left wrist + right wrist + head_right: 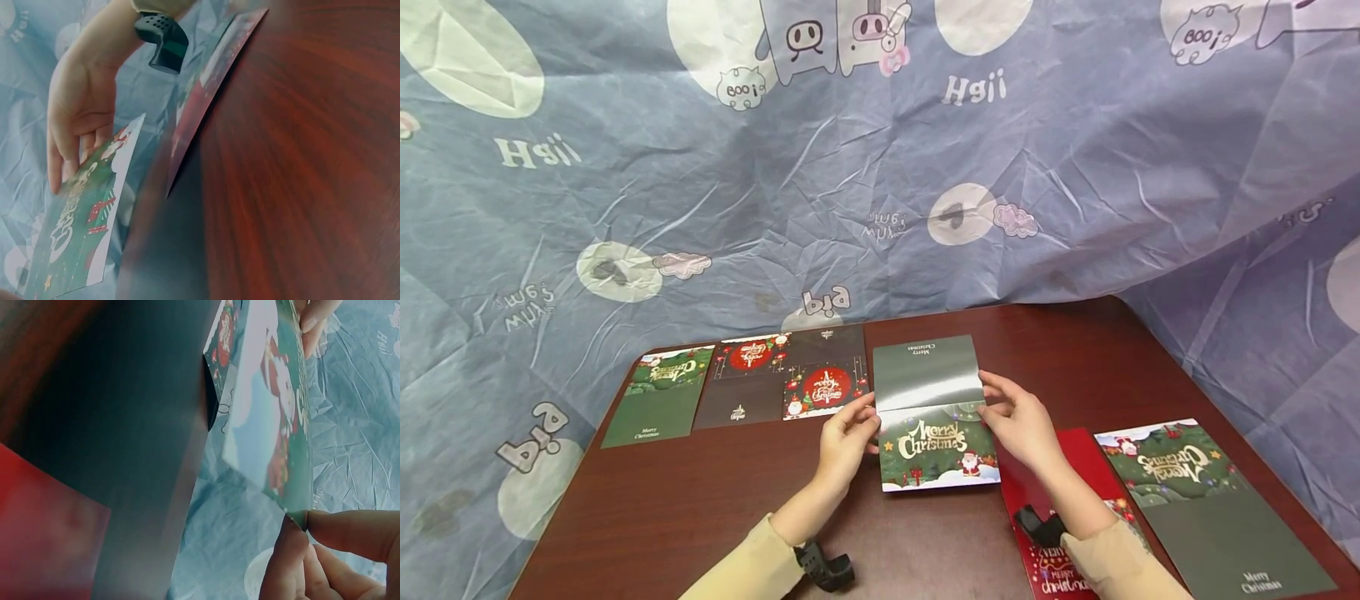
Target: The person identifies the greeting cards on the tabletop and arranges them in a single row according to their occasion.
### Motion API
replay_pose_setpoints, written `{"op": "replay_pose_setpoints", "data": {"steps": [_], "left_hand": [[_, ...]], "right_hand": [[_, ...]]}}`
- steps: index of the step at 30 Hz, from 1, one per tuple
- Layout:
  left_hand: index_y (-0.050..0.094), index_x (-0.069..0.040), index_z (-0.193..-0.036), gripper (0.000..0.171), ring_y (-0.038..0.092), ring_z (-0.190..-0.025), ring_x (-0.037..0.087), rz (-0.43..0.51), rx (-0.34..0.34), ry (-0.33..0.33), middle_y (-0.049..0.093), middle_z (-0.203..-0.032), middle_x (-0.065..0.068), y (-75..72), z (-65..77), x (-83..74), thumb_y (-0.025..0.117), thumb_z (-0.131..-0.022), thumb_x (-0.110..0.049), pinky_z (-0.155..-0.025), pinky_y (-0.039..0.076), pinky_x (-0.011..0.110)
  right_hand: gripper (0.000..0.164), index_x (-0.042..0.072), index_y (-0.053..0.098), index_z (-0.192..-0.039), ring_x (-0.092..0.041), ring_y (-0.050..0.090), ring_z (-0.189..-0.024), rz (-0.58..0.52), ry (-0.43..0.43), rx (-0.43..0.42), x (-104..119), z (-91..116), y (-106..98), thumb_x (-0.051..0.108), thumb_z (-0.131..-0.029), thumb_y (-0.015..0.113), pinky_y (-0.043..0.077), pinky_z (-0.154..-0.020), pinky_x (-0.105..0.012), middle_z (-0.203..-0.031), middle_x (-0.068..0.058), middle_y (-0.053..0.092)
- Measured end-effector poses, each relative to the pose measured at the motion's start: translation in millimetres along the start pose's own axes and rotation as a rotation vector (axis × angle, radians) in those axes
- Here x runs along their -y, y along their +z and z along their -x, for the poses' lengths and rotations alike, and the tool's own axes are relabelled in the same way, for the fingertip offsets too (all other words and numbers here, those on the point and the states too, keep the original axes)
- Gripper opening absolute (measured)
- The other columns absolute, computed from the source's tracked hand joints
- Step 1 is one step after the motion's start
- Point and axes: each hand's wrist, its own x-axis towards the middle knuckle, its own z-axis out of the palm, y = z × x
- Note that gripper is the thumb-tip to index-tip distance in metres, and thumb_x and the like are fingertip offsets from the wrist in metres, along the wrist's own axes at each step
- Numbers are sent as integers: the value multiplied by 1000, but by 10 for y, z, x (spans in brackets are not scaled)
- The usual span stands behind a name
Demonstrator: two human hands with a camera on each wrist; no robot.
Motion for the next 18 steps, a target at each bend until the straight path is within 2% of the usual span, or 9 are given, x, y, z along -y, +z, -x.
{"op": "replay_pose_setpoints", "data": {"steps": [3,6,7,10,13,14,16,18], "left_hand": [[53,9,-125,37,52,-67,13,-13,11,-1,57,-103,23,-22,-93,97,54,-88,6,-55,54,28],[56,5,-124,35,54,-67,12,-27,-13,10,59,-104,19,-34,-201,198,56,-89,2,-55,54,28],[56,5,-123,34,55,-67,16,-34,-19,9,59,-105,19,-35,-220,181,57,-89,2,-57,55,31],[58,7,-119,31,59,-71,28,-47,-44,19,61,-106,22,-28,-243,43,57,-88,4,-55,53,25],[58,11,-116,29,59,-77,39,-48,-57,15,61,-108,26,-26,-306,-4,56,-88,6,-58,55,32],[58,10,-116,29,60,-77,37,-47,-67,22,61,-108,26,-27,-345,36,57,-87,5,-56,54,30],[60,8,-116,29,60,-75,30,-51,-83,24,62,-108,24,-31,-427,137,59,-87,4,-58,55,37],[61,5,-116,30,60,-72,22,-60,-99,22,64,-108,20,-35,-481,200,61,-87,1,-58,55,37]], "right_hand": [[51,-2,46,-135,-25,66,-87,-20,2,12,10,-69,0,2,-87,63,50,-64,-22,-115,-24,60],[49,-2,47,-133,-26,65,-88,-49,17,8,15,-154,7,1,-87,63,50,-65,-21,-115,-25,59],[49,-3,47,-133,-25,65,-88,-55,23,6,16,-183,9,2,-87,63,50,-65,-20,-115,-25,59],[48,-3,47,-132,-25,64,-89,-77,52,4,22,-267,7,3,-87,63,50,-66,-18,-115,-26,59],[49,-2,47,-133,-21,65,-89,-71,80,10,29,-341,-4,7,-87,64,50,-67,-18,-115,-24,59],[50,-1,47,-133,-19,65,-88,-72,89,12,32,-363,-6,8,-87,64,50,-67,-18,-116,-23,60],[50,0,47,-133,-14,65,-87,-69,103,15,32,-399,-8,9,-87,64,50,-67,-19,-116,-22,60],[50,-1,48,-133,-10,64,-84,-70,109,11,26,-430,-4,9,-87,65,51,-67,-20,-114,-21,61]]}}
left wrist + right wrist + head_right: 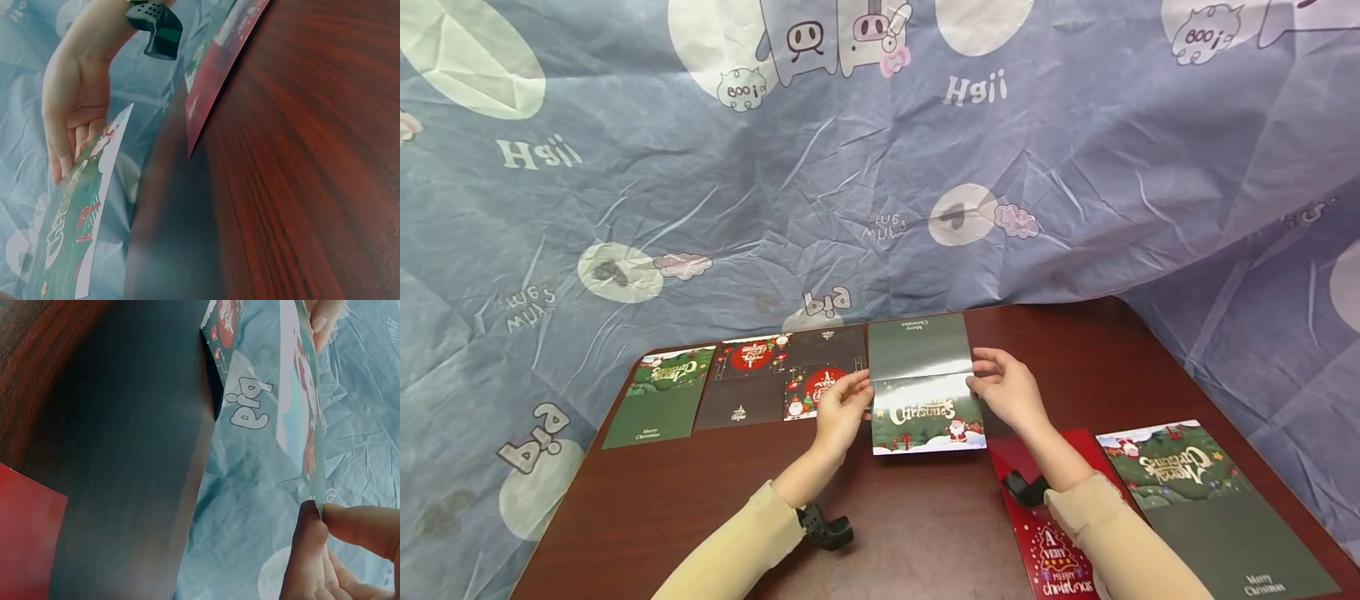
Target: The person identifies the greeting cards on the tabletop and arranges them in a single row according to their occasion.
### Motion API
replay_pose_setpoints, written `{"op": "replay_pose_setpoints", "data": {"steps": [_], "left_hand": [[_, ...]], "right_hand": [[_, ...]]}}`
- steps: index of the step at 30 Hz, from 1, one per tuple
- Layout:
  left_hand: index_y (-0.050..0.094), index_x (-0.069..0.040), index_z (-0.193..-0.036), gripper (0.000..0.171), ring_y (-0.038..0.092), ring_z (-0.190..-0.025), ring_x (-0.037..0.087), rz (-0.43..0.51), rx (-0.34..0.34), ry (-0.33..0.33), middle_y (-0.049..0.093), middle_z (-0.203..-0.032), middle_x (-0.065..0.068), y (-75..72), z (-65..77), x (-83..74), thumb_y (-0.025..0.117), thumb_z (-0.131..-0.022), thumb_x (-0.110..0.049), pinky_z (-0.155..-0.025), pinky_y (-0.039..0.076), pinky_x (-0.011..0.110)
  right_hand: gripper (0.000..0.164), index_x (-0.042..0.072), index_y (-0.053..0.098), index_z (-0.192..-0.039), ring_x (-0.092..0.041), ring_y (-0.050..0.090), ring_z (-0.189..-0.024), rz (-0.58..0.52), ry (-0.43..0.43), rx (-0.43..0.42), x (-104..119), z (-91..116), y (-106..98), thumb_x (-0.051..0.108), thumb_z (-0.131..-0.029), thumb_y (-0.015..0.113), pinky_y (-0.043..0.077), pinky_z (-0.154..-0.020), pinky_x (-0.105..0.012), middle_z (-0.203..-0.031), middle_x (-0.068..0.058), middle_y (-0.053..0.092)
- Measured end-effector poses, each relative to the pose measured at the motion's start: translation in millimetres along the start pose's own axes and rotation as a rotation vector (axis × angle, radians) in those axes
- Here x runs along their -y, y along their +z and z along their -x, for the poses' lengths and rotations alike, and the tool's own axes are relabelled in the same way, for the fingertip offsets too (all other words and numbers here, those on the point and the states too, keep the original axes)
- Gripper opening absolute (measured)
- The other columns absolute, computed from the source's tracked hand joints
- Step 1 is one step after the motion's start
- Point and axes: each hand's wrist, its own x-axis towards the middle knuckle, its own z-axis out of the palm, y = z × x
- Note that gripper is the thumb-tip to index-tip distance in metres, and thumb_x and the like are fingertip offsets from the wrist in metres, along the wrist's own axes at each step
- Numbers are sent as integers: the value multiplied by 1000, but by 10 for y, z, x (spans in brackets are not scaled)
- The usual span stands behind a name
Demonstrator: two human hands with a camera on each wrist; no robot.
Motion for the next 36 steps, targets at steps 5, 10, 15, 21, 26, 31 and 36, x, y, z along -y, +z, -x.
{"op": "replay_pose_setpoints", "data": {"steps": [5,10,15,21,26,31,36], "left_hand": [[63,1,-117,32,58,-70,10,-42,-13,1,63,-106,13,8,-77,30,63,-85,-2,-55,53,24],[63,2,-117,32,60,-70,10,-68,-26,9,61,-104,11,20,-170,40,61,-85,1,-54,51,19],[66,-1,-113,29,59,-62,6,-126,-60,-1,64,-101,7,39,-275,84,62,-84,0,-49,48,18],[67,-3,-113,30,61,-66,8,-196,-81,6,66,-101,5,61,-380,123,63,-83,-1,-48,47,19],[67,-3,-113,31,67,-79,13,-252,-93,15,67,-102,5,75,-443,155,64,-82,-1,-61,50,23],[65,-4,-117,33,67,-87,15,-267,-95,-21,67,-108,4,77,-469,186,63,-84,-3,-71,52,29],[64,-4,-119,34,66,-93,15,-268,-82,-39,66,-113,5,81,-500,213,63,-85,-6,-75,53,30]], "right_hand": [[47,-4,51,-128,-5,63,-79,-23,15,-20,-15,-85,34,11,-86,66,51,-65,-20,-109,-22,63],[40,-6,56,-122,-3,62,-73,-60,41,-42,-74,-205,102,10,-86,66,52,-65,-19,-106,-23,64],[37,-8,58,-118,-2,62,-71,-106,72,-52,-136,-318,148,9,-86,66,54,-69,-25,-103,-21,66],[37,-8,58,-118,-3,63,-72,-142,95,-60,-162,-439,176,8,-86,66,54,-66,-22,-100,-18,67],[37,-6,59,-119,-6,64,-73,-153,121,-69,-190,-523,212,9,-86,66,54,-67,-24,-100,-17,67],[37,-5,60,-119,-9,65,-74,-150,146,-98,-231,-611,275,10,-86,66,55,-68,-25,-98,-14,68],[35,-4,61,-119,-8,65,-75,-144,176,-133,-279,-700,325,10,-87,65,54,-77,-34,-104,-17,67]]}}
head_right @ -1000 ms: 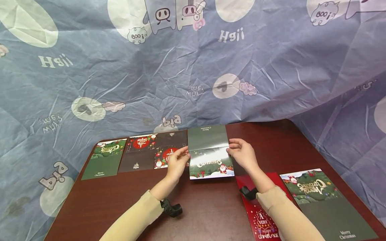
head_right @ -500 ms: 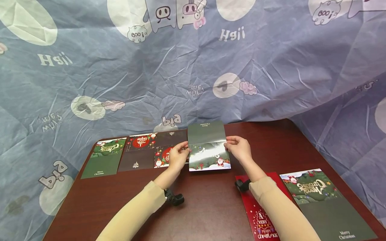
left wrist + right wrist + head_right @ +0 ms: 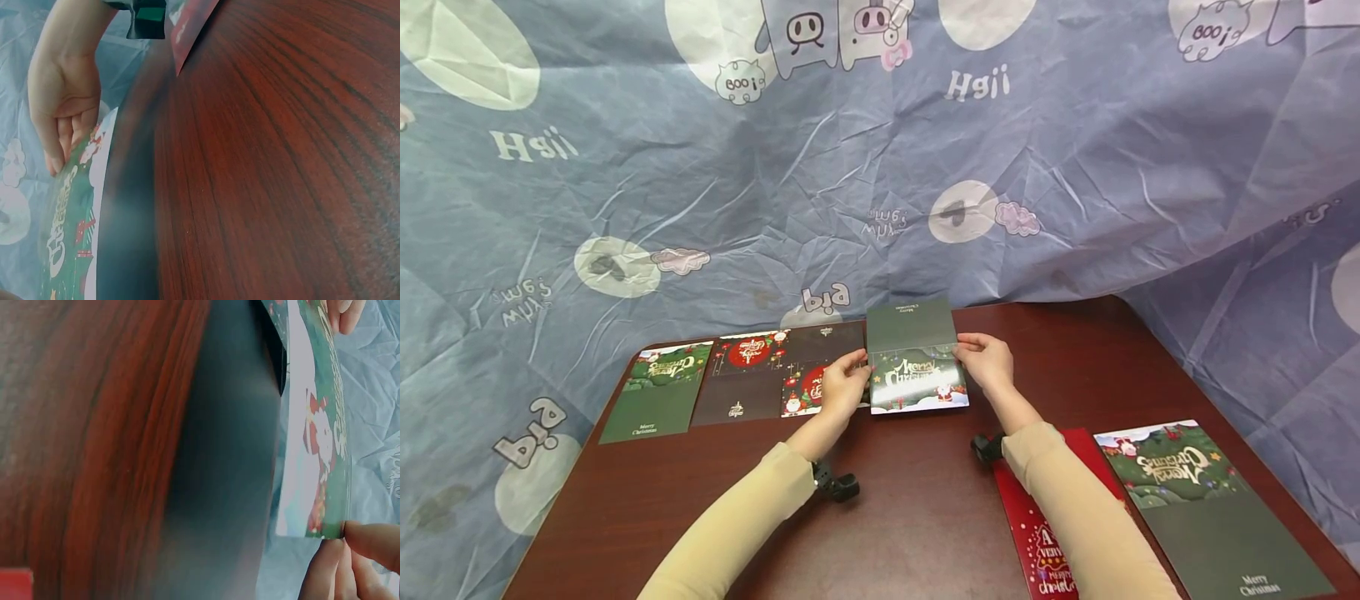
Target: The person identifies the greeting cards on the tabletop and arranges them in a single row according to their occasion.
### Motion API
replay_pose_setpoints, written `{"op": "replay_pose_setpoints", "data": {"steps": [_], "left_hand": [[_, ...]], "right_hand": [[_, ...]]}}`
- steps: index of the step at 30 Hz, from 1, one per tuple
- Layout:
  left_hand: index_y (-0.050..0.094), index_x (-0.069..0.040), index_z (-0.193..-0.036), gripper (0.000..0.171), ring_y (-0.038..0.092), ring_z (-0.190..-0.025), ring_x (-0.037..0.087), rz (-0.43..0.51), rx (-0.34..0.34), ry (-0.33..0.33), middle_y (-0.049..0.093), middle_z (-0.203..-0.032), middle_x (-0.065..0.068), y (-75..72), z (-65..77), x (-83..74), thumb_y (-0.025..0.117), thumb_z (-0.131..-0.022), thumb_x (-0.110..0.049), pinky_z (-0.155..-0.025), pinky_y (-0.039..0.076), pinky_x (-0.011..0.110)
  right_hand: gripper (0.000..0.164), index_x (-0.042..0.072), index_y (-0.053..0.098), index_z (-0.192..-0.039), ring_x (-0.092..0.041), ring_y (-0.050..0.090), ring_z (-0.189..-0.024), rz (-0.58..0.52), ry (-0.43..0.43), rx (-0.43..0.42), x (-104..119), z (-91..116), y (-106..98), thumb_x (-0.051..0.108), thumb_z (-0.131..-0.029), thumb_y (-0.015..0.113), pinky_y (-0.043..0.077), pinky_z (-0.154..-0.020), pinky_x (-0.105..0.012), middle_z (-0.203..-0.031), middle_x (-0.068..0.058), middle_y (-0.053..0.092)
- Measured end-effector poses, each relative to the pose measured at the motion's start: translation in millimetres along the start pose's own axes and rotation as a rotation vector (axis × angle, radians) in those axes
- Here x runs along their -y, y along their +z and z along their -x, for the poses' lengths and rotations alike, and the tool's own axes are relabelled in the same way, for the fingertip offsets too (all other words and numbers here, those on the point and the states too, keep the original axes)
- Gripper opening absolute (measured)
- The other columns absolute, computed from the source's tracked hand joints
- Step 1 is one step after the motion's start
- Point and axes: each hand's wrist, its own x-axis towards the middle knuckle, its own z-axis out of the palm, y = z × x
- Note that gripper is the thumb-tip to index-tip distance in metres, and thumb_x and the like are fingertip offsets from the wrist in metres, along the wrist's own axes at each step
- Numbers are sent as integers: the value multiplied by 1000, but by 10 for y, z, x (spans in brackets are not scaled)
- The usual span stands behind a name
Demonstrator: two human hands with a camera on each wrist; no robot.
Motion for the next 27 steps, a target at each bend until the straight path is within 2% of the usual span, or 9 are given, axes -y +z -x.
{"op": "replay_pose_setpoints", "data": {"steps": [4,12,17,21,27], "left_hand": [[64,-4,-119,34,65,-96,16,-9,-1,-5,66,-114,6,9,-27,-11,62,-86,-9,-81,52,33],[62,-1,-119,33,64,-100,19,29,1,-33,64,-116,9,48,-75,4,59,-88,-8,-83,51,32],[62,1,-119,32,61,-105,21,34,-12,-54,64,-116,11,75,-103,24,58,-89,-7,-88,49,34],[62,2,-119,32,60,-108,23,30,-14,-64,64,-116,11,88,-119,39,57,-89,-7,-91,47,34],[63,2,-117,31,59,-109,23,11,-18,-66,65,-115,11,87,-124,35,57,-88,-8,-93,45,35]], "right_hand": [[34,-4,61,-119,-3,64,-73,-32,28,-27,-20,-69,43,8,-88,64,54,-78,-34,-108,-19,66],[33,-5,60,-120,4,60,-76,-115,52,-67,-86,-169,136,1,-87,59,50,-67,-13,-112,-22,63],[35,-6,58,-122,-10,64,-92,-139,50,-67,-115,-194,184,-2,-87,57,50,-70,-13,-114,-22,62],[37,-6,57,-124,-24,60,-106,-153,58,-65,-115,-202,216,-2,-87,58,50,-72,-15,-117,-21,61],[38,-6,55,-126,-27,55,-114,-166,68,-60,-125,-219,257,-3,-88,57,50,-75,-15,-123,-21,58]]}}
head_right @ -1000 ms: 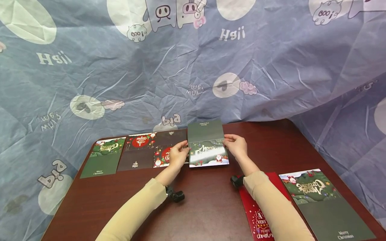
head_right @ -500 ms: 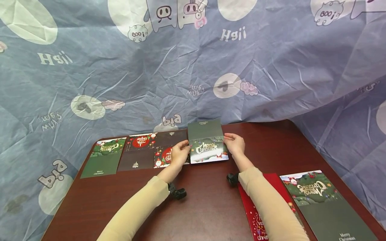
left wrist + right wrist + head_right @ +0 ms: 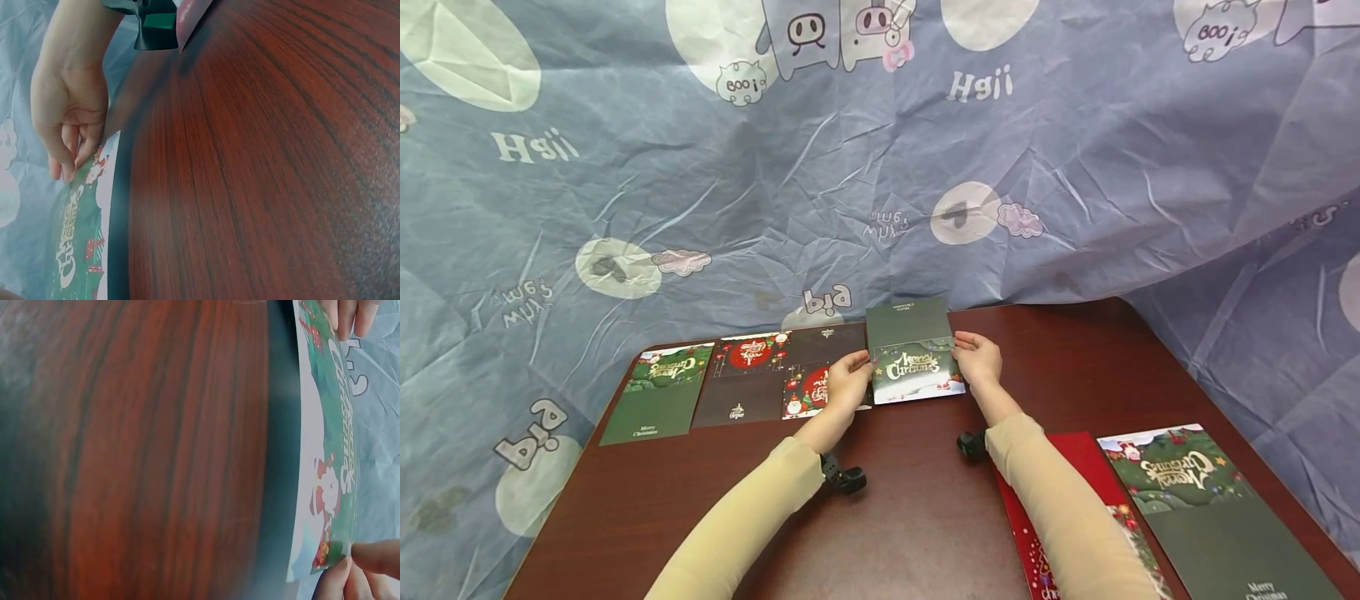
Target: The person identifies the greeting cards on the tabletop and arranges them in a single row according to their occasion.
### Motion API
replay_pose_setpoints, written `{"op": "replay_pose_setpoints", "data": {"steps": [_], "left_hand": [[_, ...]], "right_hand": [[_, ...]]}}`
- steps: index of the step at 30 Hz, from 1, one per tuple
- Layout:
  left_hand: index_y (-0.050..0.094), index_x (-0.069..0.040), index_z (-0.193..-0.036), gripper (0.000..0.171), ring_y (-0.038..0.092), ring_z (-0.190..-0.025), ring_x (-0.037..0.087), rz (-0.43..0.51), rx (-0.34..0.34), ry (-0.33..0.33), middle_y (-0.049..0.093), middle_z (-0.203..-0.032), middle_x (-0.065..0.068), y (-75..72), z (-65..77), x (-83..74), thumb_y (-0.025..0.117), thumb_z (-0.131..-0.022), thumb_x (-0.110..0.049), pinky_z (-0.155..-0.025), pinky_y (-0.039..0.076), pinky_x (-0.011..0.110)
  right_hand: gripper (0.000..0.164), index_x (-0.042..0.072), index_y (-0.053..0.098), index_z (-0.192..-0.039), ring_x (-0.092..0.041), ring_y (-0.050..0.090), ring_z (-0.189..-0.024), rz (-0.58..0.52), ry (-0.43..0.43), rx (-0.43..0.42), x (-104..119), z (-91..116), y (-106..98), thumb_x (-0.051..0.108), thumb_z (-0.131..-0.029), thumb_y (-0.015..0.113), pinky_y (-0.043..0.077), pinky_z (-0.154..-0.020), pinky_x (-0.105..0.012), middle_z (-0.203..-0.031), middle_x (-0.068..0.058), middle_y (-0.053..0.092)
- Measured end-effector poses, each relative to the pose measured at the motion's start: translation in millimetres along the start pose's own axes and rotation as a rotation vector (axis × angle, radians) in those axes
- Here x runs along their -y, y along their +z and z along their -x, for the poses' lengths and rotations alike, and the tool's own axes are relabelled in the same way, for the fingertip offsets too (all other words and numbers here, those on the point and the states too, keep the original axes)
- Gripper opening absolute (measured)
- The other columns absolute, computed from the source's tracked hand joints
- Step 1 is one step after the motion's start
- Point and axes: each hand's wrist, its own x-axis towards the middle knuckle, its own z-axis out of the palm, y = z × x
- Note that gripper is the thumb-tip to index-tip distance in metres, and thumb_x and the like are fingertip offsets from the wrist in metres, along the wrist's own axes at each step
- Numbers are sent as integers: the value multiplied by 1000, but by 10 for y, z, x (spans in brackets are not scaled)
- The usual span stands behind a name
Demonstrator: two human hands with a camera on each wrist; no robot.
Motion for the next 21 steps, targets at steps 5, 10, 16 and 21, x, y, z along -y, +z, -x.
{"op": "replay_pose_setpoints", "data": {"steps": [5,10,16,21], "left_hand": [[62,2,-118,32,58,-111,24,5,7,-11,64,-116,12,8,-9,4,57,-88,-9,-95,44,37],[63,1,-118,33,59,-110,22,-1,7,-17,65,-116,11,26,-20,20,58,-87,-10,-95,44,36],[61,4,-119,36,59,-109,24,2,20,15,64,-116,15,25,-16,27,60,-86,-10,-94,45,37],[59,2,-122,38,57,-112,25,-30,49,49,62,-120,15,8,-15,40,60,-88,-15,-95,44,38]], "right_hand": [[38,-6,57,-124,-25,57,-113,-1,-14,-1,-29,1,15,-1,-87,59,50,-84,-24,-122,-20,59],[37,-6,58,-121,-24,59,-110,-18,-25,4,-26,27,19,1,-85,61,49,-88,-30,-118,-20,61],[37,-6,54,-127,-27,53,-116,-23,32,21,-52,-10,39,2,-91,55,45,-92,-29,-127,-20,55],[37,-6,53,-129,-26,54,-111,-28,61,14,-69,-12,33,5,-93,52,48,-86,-25,-129,-20,54]]}}
